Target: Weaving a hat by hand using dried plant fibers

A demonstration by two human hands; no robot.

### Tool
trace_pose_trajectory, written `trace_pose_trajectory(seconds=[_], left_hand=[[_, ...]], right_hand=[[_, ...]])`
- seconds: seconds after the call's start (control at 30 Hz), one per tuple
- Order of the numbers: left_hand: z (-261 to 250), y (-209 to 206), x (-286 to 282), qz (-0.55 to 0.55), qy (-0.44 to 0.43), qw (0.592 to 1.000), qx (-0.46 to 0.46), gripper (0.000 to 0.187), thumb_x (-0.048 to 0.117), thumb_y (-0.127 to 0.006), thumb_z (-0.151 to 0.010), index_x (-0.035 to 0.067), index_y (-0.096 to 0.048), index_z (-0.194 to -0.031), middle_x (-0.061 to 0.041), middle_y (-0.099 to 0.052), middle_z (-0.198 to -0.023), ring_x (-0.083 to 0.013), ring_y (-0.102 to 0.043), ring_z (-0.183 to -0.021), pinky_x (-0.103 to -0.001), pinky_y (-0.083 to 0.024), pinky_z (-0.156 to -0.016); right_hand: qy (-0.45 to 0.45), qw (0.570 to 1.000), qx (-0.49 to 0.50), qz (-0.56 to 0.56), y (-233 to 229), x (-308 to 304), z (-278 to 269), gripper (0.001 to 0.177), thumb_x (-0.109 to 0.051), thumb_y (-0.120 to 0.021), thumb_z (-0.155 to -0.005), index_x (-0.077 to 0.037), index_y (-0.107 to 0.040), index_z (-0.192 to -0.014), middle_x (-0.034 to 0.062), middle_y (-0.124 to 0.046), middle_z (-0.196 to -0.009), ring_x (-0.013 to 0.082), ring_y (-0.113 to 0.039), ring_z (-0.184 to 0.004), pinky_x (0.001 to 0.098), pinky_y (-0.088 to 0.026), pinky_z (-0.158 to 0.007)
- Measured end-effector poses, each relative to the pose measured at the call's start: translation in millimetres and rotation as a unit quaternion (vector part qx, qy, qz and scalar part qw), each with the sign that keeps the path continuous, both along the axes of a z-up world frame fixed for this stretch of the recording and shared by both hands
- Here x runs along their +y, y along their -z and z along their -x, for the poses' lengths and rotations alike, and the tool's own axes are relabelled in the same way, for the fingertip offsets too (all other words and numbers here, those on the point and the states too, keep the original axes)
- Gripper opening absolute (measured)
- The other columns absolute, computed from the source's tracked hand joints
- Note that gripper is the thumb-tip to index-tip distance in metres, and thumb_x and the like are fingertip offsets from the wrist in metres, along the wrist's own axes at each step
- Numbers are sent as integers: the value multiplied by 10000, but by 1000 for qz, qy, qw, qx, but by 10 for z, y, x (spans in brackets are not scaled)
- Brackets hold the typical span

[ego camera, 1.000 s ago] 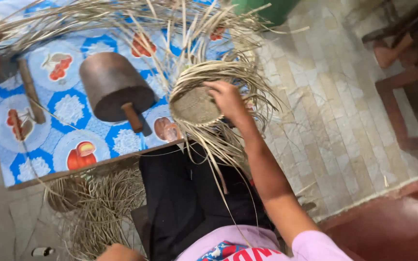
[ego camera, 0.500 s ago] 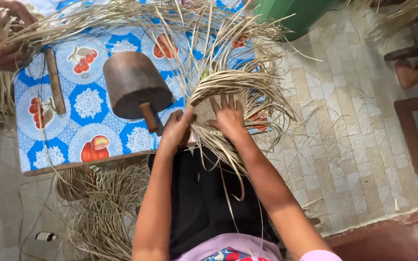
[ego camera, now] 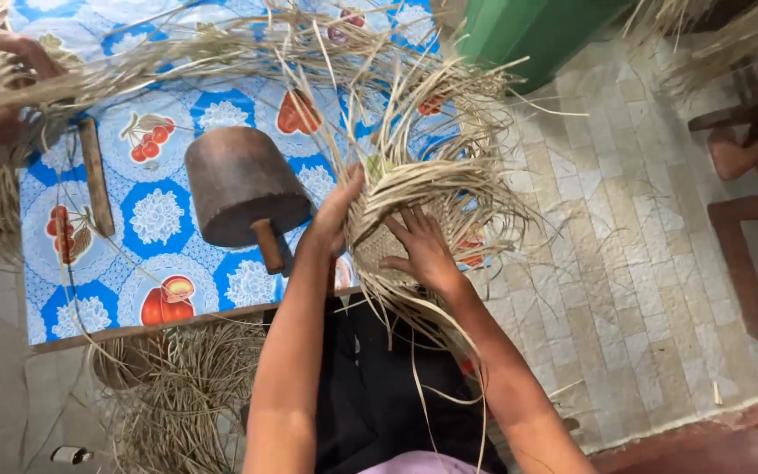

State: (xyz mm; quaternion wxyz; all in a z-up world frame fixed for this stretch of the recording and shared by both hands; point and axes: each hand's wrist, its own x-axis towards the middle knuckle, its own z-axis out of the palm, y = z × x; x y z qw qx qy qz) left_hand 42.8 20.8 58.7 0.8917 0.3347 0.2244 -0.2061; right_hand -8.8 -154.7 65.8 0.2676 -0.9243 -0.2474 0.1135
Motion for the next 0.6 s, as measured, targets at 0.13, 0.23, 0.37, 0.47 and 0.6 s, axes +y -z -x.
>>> trace_pose_trajectory(seconds=[0.13, 0.23, 0.37, 0.47, 0.6], left_hand=[[243, 92, 83, -141, 78, 980, -117, 932, 96, -847, -690, 126, -297, -1442, -209, -550, -1288, -334, -578, -1123, -507, -507, -896], [316, 28, 3, -179, 72, 975, -109, 857, 55, -823, -665, 138, -338, -1365, -167, -584, -1163, -277, -600, -916, -385, -517, -650], [254, -217, -154, -214, 98, 969, -72, 746, 115, -814, -658, 81, -432, -1298, -177, -637, -1069, -273, -638, -766, -378, -559, -474], [187, -735, -262, -258, 189, 945, -76, 619, 235, -668, -699, 170, -359, -1232, -50, -572, -818, -95, -520, -513, -218, -394, -265], [131, -1241, -467, -216, 214, 950, -72, 591, 164, -646, -763, 135, -325, -1258, -77, -583, -906, -151, -609, -631, -283, -549, -395]], right_hand=[[-2, 1000, 13, -28, 221, -158, -95, 724, -438, -701, -777, -135, -458, -1389, 251, -386, -1405, 510, -268, -1325, 676, -227, -1036], [17, 994, 44, -96, -213, -227, 17, 510, -281, -685, -821, -86, -560, -1276, 242, -529, -1266, 463, -450, -1200, 614, -349, -984], [28, 968, -18, -249, -1259, -250, 566, 231, -227, -687, -852, -121, -710, -1056, 70, -692, -1077, 244, -660, -1034, 401, -494, -923], [-178, 861, 239, -413, -1872, -165, 1181, 401, -363, -440, -989, -23, -630, -1086, 211, -597, -1170, 177, -703, -593, 191, -572, -555], [-316, 860, 220, -336, -1167, 41, 1329, 678, -245, -625, -898, -18, -278, -1434, 260, -283, -1502, 388, -274, -1440, 485, -254, -1201]])
